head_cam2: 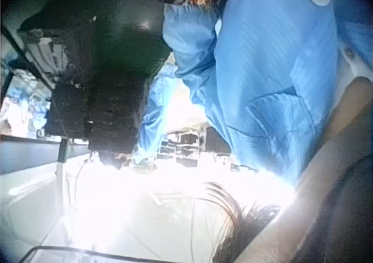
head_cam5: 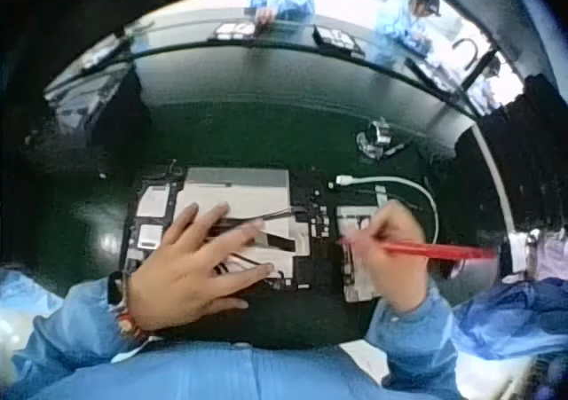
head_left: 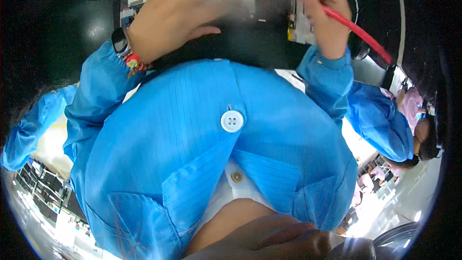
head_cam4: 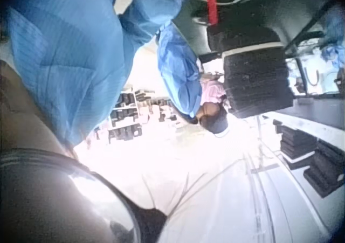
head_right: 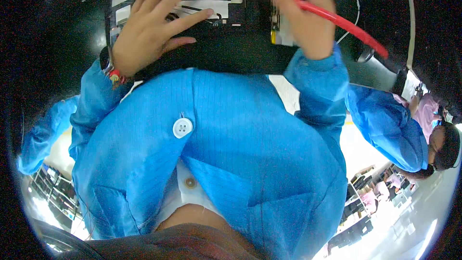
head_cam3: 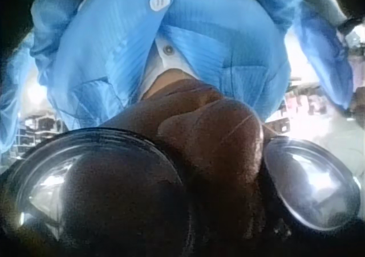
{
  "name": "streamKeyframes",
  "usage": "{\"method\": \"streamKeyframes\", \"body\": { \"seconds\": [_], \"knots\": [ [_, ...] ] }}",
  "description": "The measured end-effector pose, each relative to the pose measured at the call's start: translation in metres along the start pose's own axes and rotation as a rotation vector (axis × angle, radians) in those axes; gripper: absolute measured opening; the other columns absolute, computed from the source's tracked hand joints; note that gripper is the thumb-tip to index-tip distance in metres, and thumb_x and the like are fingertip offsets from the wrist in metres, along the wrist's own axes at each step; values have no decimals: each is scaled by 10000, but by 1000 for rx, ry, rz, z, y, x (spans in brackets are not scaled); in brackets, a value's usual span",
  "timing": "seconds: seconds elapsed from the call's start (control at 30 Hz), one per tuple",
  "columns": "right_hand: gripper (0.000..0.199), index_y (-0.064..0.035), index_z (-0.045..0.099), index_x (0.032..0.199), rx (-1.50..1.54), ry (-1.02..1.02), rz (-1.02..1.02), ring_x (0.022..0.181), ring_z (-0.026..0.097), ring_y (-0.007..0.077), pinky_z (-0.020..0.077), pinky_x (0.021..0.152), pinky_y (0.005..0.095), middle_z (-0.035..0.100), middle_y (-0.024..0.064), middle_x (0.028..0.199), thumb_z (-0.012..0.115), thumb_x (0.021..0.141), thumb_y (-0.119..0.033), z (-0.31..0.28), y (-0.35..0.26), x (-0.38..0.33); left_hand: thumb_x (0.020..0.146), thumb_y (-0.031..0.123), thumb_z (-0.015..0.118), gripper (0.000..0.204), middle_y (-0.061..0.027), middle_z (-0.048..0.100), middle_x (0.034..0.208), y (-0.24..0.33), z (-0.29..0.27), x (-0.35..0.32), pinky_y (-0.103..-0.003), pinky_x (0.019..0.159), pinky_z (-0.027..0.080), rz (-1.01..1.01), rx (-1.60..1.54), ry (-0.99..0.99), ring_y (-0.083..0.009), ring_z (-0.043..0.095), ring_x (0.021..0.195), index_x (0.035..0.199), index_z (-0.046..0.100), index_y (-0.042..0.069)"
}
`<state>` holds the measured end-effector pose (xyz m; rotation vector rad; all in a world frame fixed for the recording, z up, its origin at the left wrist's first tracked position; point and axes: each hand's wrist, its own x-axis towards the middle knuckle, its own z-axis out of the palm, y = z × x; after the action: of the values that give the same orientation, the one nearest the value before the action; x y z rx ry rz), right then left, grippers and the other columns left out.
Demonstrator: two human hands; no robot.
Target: The person assembles and tests tablet computers on an assembly line by connecting ribbon cables, peeling protective films, and tapping the touchscreens to run display tests.
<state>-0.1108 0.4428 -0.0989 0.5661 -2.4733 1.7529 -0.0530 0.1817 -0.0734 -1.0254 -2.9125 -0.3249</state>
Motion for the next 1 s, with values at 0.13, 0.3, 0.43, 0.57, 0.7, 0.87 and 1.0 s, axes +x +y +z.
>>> {"method": "streamKeyframes", "body": {
  "seconds": [0.13, 0.3, 0.43, 0.57, 0.7, 0.87, 1.0],
  "knots": [
    [193, -40, 594, 914, -586, 93, -136, 648, 543, 112, 447, 598, 248, 574, 46, 709, 696, 785, -142, -74, 24, 40, 815, 392, 594, 452, -85, 323, 1396, -67, 68, 37, -615, 987, 266, 355, 275, 678, -385, 241, 1299, 1240, 515, 262],
    [443, -90, 516, 1204, -913, -63, -149, 1005, 541, 328, 440, 876, 375, 547, 169, 1123, 487, 782, 44, -141, 74, 73, 868, 363, 526, 439, -86, 285, 1420, -115, 64, 99, -603, 1006, 257, 266, 238, 601, -378, 229, 1309, 1296, 451, 305],
    [572, -79, 434, 1293, -920, -7, -364, 1150, 454, 351, 355, 997, 396, 499, 199, 1225, 407, 748, 90, -107, 76, 107, 879, 354, 511, 443, -103, 286, 1416, -139, 40, 157, -592, 994, 279, 16, 218, 277, -386, 262, 1291, 1311, 430, 307],
    [535, -65, 481, 1251, -925, -42, -423, 1161, 455, 333, 366, 995, 379, 498, 162, 1255, 400, 744, 86, -94, 96, 134, 886, 362, 494, 434, -116, 283, 1414, -152, 5, 206, -579, 1001, 273, -246, 246, 22, -410, 282, 1277, 1313, 425, 318],
    [466, -60, 512, 1222, -1125, -94, -425, 1178, 453, 305, 362, 999, 395, 499, 128, 1270, 416, 775, 30, -89, 82, 144, 874, 348, 516, 447, -155, 354, 1350, -160, 24, 200, -548, 999, 291, -158, 357, 347, -418, 318, 1246, 1305, 442, 256],
    [403, -51, 528, 1199, -1264, 33, -457, 1185, 448, 307, 387, 965, 417, 502, 140, 1266, 447, 804, -37, -84, 65, 147, 798, 215, 625, 394, -106, 398, 1342, -124, 25, 146, -451, 996, 353, 117, 306, 453, -325, 368, 1238, 1180, 550, 160],
    [434, 8, 469, 1235, -656, -219, -454, 1129, 487, 307, 430, 911, 405, 500, 164, 1247, 534, 848, -177, 17, -1, 166, 803, 183, 610, 342, -121, 408, 1329, -91, 12, 48, -412, 1002, 365, 77, 186, 405, -328, 384, 1226, 1136, 567, 120]
  ]
}}
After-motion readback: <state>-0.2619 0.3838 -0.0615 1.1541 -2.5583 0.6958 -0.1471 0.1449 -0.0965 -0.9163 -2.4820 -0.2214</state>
